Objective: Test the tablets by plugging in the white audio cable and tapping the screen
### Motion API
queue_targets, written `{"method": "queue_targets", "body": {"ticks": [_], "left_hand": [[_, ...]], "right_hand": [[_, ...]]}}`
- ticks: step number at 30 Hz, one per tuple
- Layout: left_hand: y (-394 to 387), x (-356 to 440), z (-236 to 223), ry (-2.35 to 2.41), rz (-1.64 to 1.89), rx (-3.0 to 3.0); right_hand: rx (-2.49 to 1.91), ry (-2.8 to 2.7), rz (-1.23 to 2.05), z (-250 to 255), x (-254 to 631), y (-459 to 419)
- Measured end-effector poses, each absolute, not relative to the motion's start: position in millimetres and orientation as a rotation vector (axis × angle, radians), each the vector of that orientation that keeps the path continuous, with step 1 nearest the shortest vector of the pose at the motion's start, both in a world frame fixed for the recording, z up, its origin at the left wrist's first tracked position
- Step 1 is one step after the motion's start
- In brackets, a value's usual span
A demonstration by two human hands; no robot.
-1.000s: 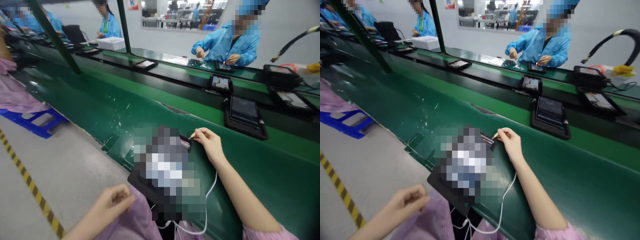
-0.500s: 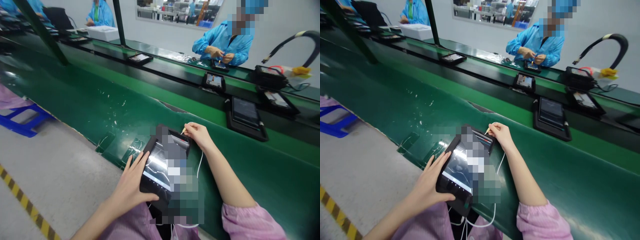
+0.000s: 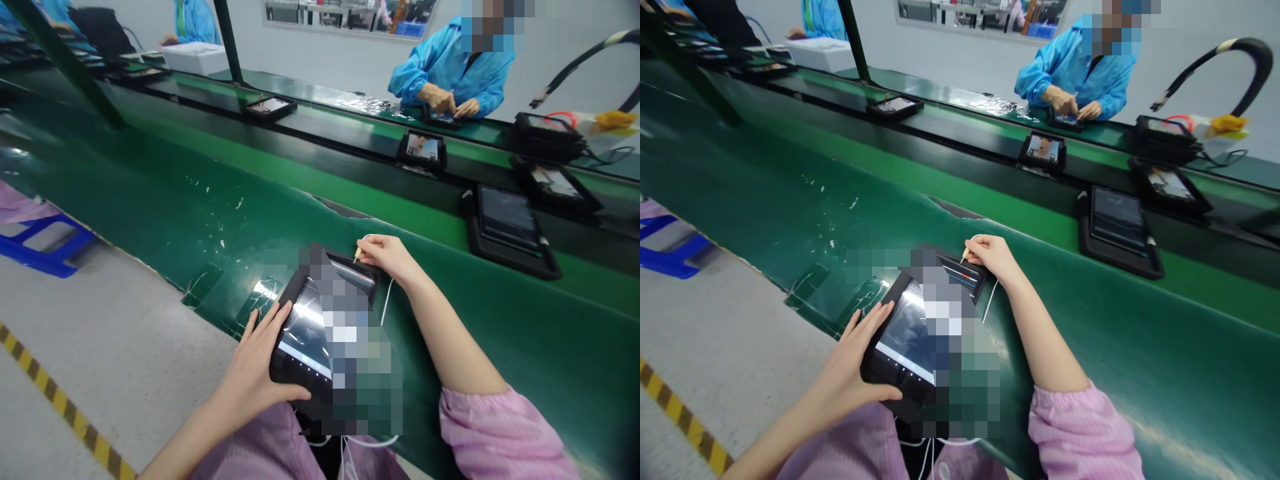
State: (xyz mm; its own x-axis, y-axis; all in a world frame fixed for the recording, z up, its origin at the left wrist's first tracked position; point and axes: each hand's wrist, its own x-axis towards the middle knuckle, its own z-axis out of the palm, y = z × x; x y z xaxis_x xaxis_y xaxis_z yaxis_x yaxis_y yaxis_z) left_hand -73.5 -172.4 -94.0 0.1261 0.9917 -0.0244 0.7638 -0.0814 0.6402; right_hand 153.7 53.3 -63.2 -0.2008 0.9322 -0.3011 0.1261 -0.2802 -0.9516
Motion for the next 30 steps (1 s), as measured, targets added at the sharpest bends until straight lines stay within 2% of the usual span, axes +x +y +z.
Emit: {"method": "queue_targets", "body": {"ticks": [16, 30], "left_hand": [[-172.5, -74.4, -96.4, 1.699, 0.573, 1.914], [-174.3, -74.8, -98.5, 1.696, 0.638, 1.953]], "right_hand": [[-1.385, -1.385, 1.597, -57.2, 155.6, 53.0], [-1.408, -1.627, 1.504, -59.5, 160.7, 56.3]]}}
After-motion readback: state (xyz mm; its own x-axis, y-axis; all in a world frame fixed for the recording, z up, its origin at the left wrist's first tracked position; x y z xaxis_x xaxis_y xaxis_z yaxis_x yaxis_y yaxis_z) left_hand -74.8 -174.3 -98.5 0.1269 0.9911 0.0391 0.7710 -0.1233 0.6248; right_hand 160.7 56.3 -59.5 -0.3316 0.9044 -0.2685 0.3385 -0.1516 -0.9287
